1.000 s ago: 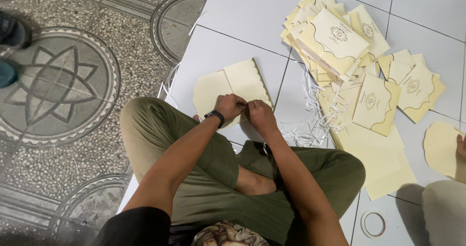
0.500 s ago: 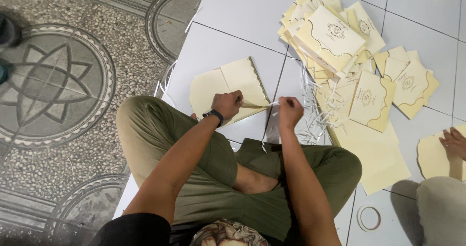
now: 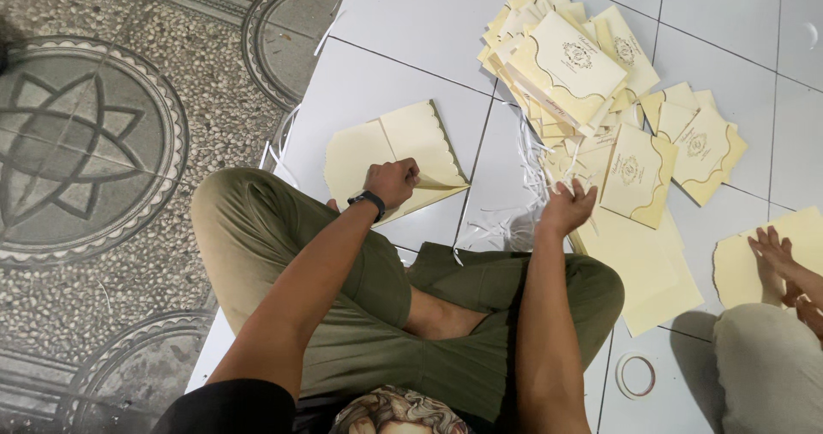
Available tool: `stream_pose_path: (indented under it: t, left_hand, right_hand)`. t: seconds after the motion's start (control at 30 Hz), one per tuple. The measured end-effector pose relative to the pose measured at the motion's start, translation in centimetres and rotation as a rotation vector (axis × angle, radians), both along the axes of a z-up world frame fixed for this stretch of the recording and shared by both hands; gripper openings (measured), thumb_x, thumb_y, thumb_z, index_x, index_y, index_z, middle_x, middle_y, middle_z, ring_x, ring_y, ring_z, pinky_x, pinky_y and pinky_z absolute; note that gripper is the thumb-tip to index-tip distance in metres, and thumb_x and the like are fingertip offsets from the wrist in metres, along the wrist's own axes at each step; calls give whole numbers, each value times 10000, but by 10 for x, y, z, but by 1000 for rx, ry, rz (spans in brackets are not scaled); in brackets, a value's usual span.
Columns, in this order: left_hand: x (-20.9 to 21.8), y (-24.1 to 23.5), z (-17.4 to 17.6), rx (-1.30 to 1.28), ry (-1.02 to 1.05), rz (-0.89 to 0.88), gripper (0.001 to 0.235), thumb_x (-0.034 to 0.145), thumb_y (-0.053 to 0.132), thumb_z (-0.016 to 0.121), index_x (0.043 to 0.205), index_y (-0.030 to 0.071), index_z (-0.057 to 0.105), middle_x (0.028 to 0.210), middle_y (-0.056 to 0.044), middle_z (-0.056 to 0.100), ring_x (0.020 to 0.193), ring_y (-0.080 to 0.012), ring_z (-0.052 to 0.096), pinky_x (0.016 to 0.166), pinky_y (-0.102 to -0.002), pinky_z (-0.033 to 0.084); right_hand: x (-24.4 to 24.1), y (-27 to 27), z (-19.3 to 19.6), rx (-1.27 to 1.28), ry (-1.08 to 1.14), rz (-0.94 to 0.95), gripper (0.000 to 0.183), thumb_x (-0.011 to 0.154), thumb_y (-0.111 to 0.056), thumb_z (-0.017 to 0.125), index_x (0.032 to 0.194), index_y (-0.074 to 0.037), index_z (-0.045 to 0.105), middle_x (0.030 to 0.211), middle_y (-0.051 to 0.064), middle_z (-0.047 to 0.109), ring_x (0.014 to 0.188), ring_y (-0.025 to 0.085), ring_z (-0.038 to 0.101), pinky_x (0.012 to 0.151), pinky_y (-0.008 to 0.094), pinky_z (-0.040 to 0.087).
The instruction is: The person sits on the floor and assembles cream-colored envelopes by hand. They fold the envelope flaps, apply adhesive strips, and press the edges together to seal them. The person repeatedly picks up envelopes, folds them, and places the finished items into a stack.
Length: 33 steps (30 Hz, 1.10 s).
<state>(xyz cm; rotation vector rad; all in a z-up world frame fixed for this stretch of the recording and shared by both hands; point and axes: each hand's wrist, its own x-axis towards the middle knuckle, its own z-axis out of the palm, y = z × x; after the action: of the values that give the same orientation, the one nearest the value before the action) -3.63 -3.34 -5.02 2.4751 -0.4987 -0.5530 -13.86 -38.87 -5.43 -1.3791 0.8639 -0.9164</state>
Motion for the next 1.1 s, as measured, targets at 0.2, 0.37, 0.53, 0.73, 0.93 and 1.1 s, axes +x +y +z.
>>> stream_pose_path:
  t: [0.2,0.37,0.53,0.73,0.93,1.1]
  left_hand:
    - [1,2,1,-6,-20,-32,138,975,356,564,1062,269,628,1005,53,776,1064,-258,736,976,-462,527]
    - [-3,5,6,-18,-43,-63,151,969,359,565,1058,254,627,999,51,774,1064,-258,735,970,-464,532]
    - [-8,3,2,1,-137,-128,172,913,407,596,1035,293,634,972,82,758,1049,-242,725,957,-477,509]
    - [-23,5,23,90,-203,-292,321,832,432,745,1080,281,608,1166,81,685,1190,-207,618,1073,-519,377]
    - [-24,3,23,170,-204,-388,546,845,387,819,1349,293,632,1377,29,563,1337,-233,512,1266,-552,241]
    - [-18,6,15,145,-140,-354,469,904,406,746,1364,407,650,1577,25,396,1509,-294,332,1315,-509,195]
  right_hand:
    - [7,105,43,-867,261,707,517,784,-46,869,1275,-57,708,1233,176,619,1181,414,549,1001,513,497]
    - [20,126,12,-1043,490,921,503,788,-159,842,1271,-215,714,1337,59,609,1242,344,528,1046,526,442]
    - [17,128,4,-1115,482,933,341,857,-218,785,1185,-300,742,1300,-45,595,1186,264,462,955,444,380]
    - [19,122,-22,-1119,303,1029,152,940,-108,725,1057,-195,768,1077,19,711,1049,275,641,866,389,497]
    - [17,120,-11,-1236,408,1073,132,999,-204,689,1094,-215,781,1105,3,723,1069,255,660,994,443,457]
    - [15,118,-6,-1292,414,1115,197,993,-140,628,1091,-205,787,1139,57,721,1035,330,663,926,435,516]
